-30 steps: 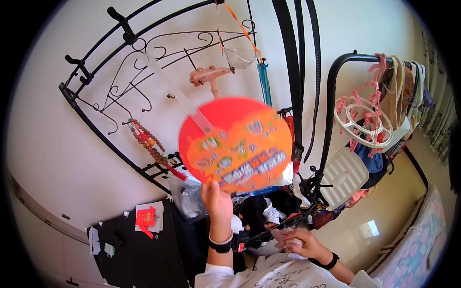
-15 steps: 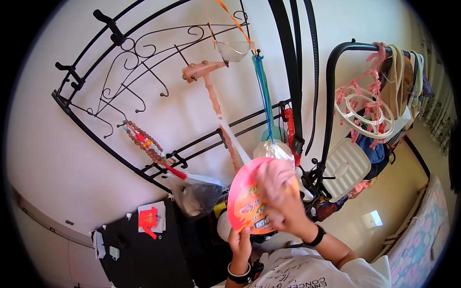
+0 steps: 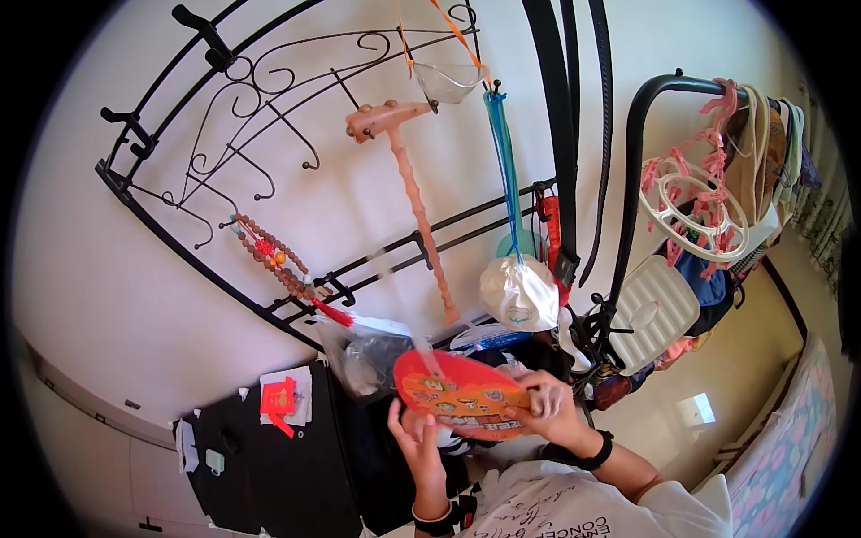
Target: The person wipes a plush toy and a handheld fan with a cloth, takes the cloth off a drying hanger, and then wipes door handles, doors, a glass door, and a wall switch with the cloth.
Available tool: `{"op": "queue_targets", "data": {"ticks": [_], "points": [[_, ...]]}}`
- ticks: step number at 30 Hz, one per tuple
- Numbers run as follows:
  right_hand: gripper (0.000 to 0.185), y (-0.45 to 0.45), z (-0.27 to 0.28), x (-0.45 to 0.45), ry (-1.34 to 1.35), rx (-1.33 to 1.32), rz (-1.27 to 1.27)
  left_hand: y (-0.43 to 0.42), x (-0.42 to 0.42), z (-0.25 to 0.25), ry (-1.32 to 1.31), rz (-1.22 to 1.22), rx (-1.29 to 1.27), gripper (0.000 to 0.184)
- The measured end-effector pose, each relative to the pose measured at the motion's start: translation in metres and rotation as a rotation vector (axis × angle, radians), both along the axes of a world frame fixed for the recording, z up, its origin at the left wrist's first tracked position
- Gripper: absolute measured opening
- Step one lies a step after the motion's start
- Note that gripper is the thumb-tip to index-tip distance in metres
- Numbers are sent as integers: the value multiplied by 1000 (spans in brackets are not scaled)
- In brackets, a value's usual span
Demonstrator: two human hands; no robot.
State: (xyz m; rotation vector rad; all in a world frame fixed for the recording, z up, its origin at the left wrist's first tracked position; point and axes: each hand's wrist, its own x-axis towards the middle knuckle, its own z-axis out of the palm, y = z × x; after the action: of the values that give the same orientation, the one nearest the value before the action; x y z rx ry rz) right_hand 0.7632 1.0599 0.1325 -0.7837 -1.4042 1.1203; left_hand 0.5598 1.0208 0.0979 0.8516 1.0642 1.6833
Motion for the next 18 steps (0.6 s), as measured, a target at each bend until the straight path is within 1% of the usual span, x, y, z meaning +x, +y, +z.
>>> {"op": "queue_targets", "data": {"ticks": [1, 2, 3, 4, 6, 7, 8, 9, 10, 12, 13, 14, 15, 16, 17, 18], "points": [[23, -5, -5, 0, 75, 19, 69, 2, 8, 8, 144, 79, 80, 60], [26, -3, -4, -9, 56, 285, 14, 1, 15, 17, 289, 158, 162, 74], [28, -3, -2, -7, -32, 419, 119, -5, 18, 27, -17, 61, 82, 98], [29, -5, 2, -4, -123, 549, 223, -11, 23, 28, -198, -112, 277, 110], [31, -10, 9, -8, -394, 769, 313, -19, 25, 47, 40, -337, 394, 87], [30, -13, 5, -12, -435, 833, 362, -18, 24, 61, -38, -334, 259, 83], [30, -14, 1, -12, -437, 833, 364, -17, 22, 70, -115, -330, 124, 79], [29, -16, -1, -12, -433, 817, 424, -18, 11, 50, -149, -304, 184, 70], [28, -17, -4, -13, -428, 802, 482, -15, 2, 41, -149, -302, 183, 70], [26, -20, -11, -13, -466, 818, 504, -13, -8, 30, -352, -242, 20, 64], [27, -22, -12, -14, -478, 786, 490, -14, -6, 26, -300, -224, 50, 56], [27, -23, -13, -15, -489, 753, 475, -3, -19, -17, -580, -607, 443, 56], [27, -24, -13, -18, -488, 749, 471, -8, -5, -8, -453, -451, 281, 56], [31, -24, -12, -22, -572, 669, 349, -13, 16, 7, -324, -293, 122, 56], [34, -23, -11, -24, -653, 588, 228, -13, 31, 20, -327, -202, 40, 55], [34, -20, -13, -24, -653, 589, 229, -10, 32, 20, -358, -318, 119, 49]]}}
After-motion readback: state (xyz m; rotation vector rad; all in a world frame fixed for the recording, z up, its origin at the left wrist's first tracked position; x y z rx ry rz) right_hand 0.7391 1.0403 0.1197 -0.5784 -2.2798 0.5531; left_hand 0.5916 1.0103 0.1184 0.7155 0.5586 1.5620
